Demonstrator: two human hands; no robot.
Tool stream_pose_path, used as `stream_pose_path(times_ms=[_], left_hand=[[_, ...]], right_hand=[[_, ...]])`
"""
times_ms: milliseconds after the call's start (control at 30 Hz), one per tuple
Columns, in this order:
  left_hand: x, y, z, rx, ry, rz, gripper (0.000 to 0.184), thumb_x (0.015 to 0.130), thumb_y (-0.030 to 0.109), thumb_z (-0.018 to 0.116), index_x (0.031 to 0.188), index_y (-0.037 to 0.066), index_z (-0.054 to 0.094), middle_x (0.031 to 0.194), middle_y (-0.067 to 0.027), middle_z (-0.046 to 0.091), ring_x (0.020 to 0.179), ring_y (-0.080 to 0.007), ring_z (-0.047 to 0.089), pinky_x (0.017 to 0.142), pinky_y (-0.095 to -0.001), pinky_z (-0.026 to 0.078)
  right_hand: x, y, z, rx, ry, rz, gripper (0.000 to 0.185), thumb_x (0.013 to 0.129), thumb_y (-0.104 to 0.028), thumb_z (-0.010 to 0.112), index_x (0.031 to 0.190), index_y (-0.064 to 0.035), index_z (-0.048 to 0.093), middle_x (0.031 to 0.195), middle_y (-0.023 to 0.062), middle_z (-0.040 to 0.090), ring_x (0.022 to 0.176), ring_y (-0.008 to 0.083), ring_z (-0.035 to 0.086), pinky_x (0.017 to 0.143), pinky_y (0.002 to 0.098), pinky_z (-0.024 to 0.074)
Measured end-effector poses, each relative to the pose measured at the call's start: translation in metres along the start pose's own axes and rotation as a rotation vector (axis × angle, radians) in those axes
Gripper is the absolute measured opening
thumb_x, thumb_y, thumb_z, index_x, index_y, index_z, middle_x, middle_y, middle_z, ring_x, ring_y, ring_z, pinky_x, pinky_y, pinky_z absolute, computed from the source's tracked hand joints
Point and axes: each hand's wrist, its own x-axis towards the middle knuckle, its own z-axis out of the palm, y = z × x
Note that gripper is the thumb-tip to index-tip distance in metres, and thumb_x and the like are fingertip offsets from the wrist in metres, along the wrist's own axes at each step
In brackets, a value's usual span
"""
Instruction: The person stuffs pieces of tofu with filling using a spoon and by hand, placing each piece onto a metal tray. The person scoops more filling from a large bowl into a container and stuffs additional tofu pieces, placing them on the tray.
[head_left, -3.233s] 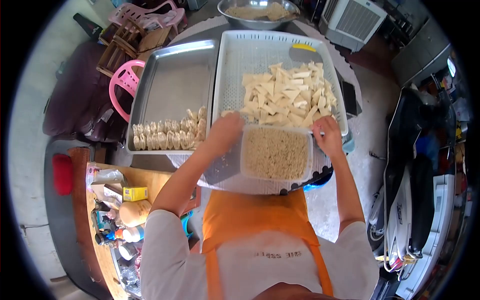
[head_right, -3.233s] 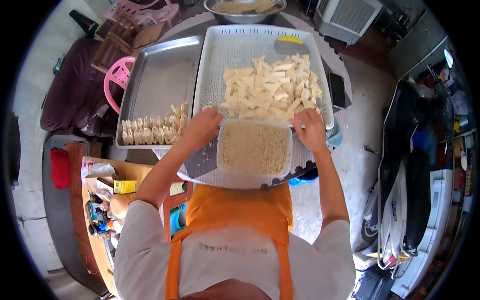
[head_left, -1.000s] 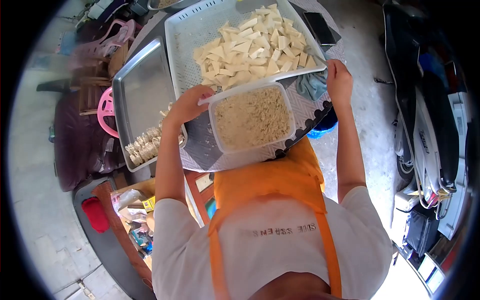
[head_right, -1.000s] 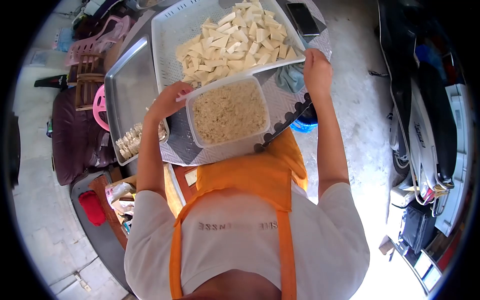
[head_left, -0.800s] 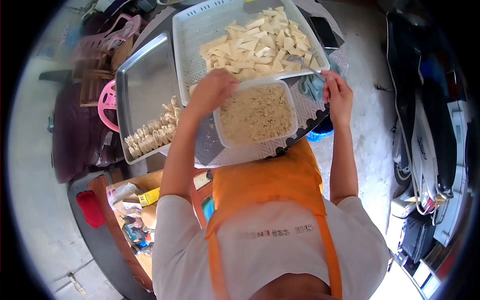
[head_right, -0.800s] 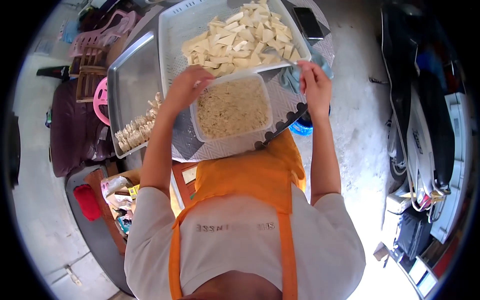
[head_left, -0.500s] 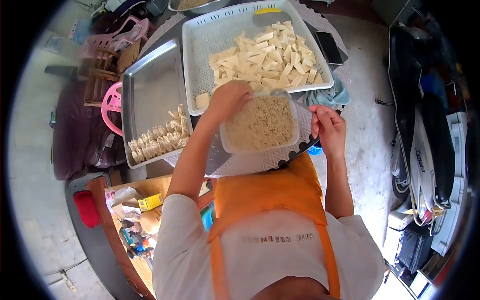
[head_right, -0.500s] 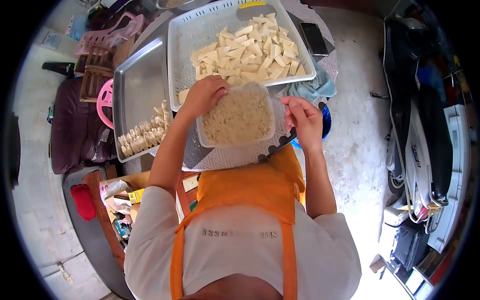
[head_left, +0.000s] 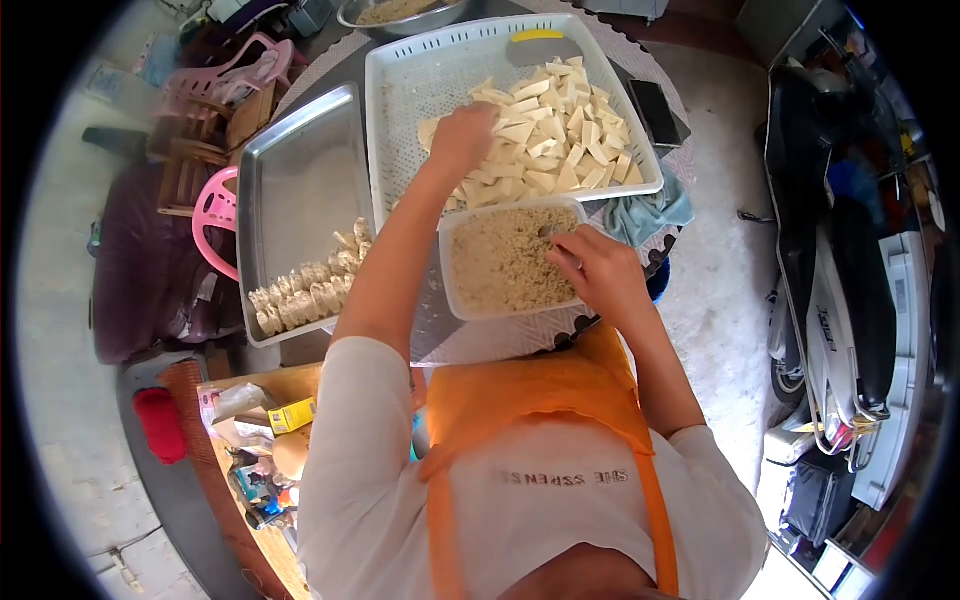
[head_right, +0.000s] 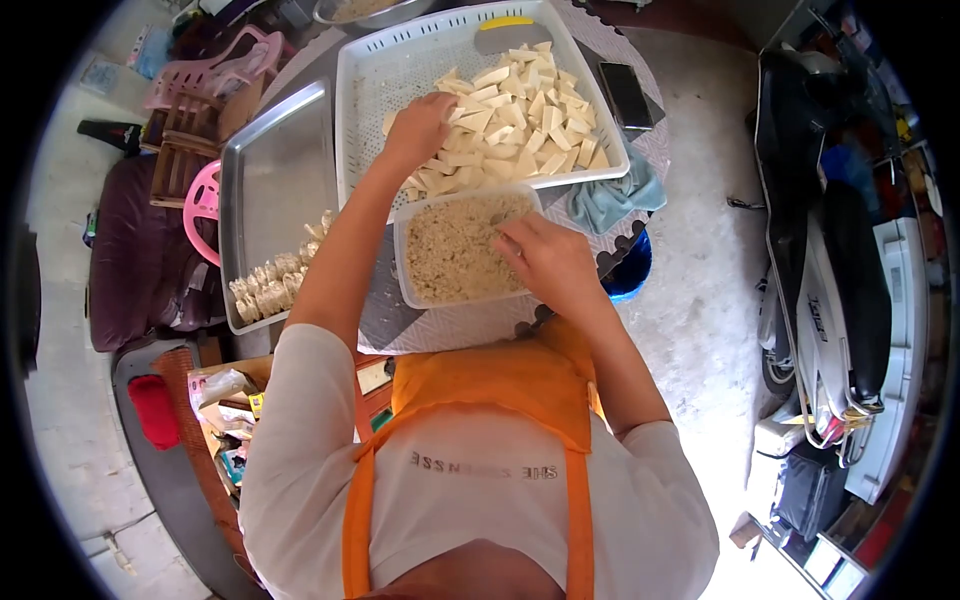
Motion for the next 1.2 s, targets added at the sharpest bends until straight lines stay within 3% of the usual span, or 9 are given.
stream_pose_path(times_ms=[33, 200, 267, 433, 533, 667, 767, 933, 1200], left_hand=[[-0.001, 0.0, 0.005, -0.018, 0.0, -0.012, 0.02, 0.075, 0.005, 0.058, 0.095, 0.006, 0.063, 0.091, -0.0125, 0.063, 0.082, -0.0339, 0.058, 0.077, -0.0405, 0.047], [-0.011, 0.003, 0.008, 0.116, 0.185, 0.093, 0.003, 0.075, 0.005, 0.052, 0.074, 0.003, 0.054, 0.074, -0.0148, 0.059, 0.071, -0.0307, 0.058, 0.071, -0.041, 0.045], [-0.016, 0.017, -0.009, 0.043, 0.211, -0.006, 0.001, 0.076, 0.004, 0.054, 0.077, 0.004, 0.055, 0.078, -0.0149, 0.061, 0.074, -0.0322, 0.058, 0.074, -0.041, 0.046], [-0.044, 0.051, -0.051, -0.66, 0.349, -0.377, 0.024, 0.082, 0.003, 0.056, 0.106, -0.001, 0.055, 0.094, -0.0115, 0.059, 0.088, -0.0262, 0.059, 0.079, -0.0364, 0.051], [-0.074, 0.07, -0.068, -1.463, 0.248, -0.682, 0.03, 0.087, 0.003, 0.05, 0.117, -0.002, 0.05, 0.103, -0.0102, 0.059, 0.088, -0.0199, 0.059, 0.081, -0.0351, 0.051], [-0.105, 0.084, -0.091, -1.629, 0.09, -0.783, 0.034, 0.09, 0.006, 0.046, 0.124, -0.001, 0.045, 0.106, -0.0105, 0.058, 0.093, -0.0201, 0.059, 0.088, -0.0335, 0.049], [-0.118, 0.096, -0.095, -1.667, 0.043, -0.791, 0.036, 0.091, 0.007, 0.047, 0.127, 0.004, 0.045, 0.109, -0.0097, 0.057, 0.1, -0.0215, 0.058, 0.09, -0.0336, 0.048], [-0.118, 0.117, -0.098, -1.741, 0.07, -0.854, 0.035, 0.092, 0.005, 0.042, 0.126, 0.006, 0.045, 0.117, -0.0095, 0.056, 0.114, -0.0221, 0.052, 0.093, -0.0333, 0.045], [-0.12, 0.123, -0.095, -1.487, -0.059, -0.727, 0.041, 0.09, 0.002, 0.037, 0.129, 0.01, 0.045, 0.114, -0.0039, 0.057, 0.095, -0.0068, 0.052, 0.079, -0.0211, 0.044]], right_hand=[[0.001, 0.0, 0.002, -0.057, 0.008, -0.019, 0.013, 0.082, -0.02, 0.064, 0.084, -0.0076, 0.061, 0.077, 0.0054, 0.058, 0.065, 0.0283, 0.059, 0.057, 0.0376, 0.047], [0.005, -0.008, -0.003, 0.03, 0.037, -0.103, 0.006, 0.082, -0.009, 0.063, 0.086, -0.005, 0.062, 0.076, 0.0072, 0.059, 0.062, 0.0265, 0.058, 0.056, 0.0335, 0.0465], [0.003, -0.01, -0.005, 0.152, 0.095, -0.081, 0.006, 0.084, -0.004, 0.061, 0.089, -0.0018, 0.063, 0.075, 0.0089, 0.061, 0.06, 0.024, 0.058, 0.055, 0.0306, 0.0462], [-0.004, -0.016, -0.002, 0.666, 0.232, 0.265, 0.023, 0.095, -0.011, 0.046, 0.097, 0.0061, 0.061, 0.077, 0.011, 0.064, 0.063, 0.0157, 0.061, 0.053, 0.0253, 0.0467], [0.001, -0.015, 0.001, 0.796, 0.277, 0.358, 0.03, 0.097, -0.018, 0.041, 0.1, 0.006, 0.059, 0.079, 0.0114, 0.064, 0.062, 0.0156, 0.061, 0.054, 0.0242, 0.0478], [0.006, -0.018, 0.006, 0.816, 0.313, 0.291, 0.018, 0.095, -0.009, 0.045, 0.1, 0.0032, 0.057, 0.078, 0.0093, 0.062, 0.062, 0.0128, 0.058, 0.054, 0.0233, 0.0462], [0.006, -0.028, 0.01, 0.644, 0.288, 0.141, 0.014, 0.092, -0.003, 0.047, 0.099, 0.0027, 0.058, 0.078, 0.0067, 0.06, 0.064, 0.0091, 0.054, 0.055, 0.0224, 0.045], [0.012, -0.046, 0.012, 0.315, 0.265, -0.073, 0.012, 0.08, 0.007, 0.056, 0.091, 0.0024, 0.06, 0.081, 0.0143, 0.062, 0.067, 0.0275, 0.061, 0.063, 0.0315, 0.0503], [0.009, -0.047, 0.017, 0.268, 0.254, -0.21, 0.02, 0.074, 0.01, 0.059, 0.092, 0.0018, 0.06, 0.082, 0.0142, 0.062, 0.071, 0.0307, 0.062, 0.067, 0.0342, 0.0519]])
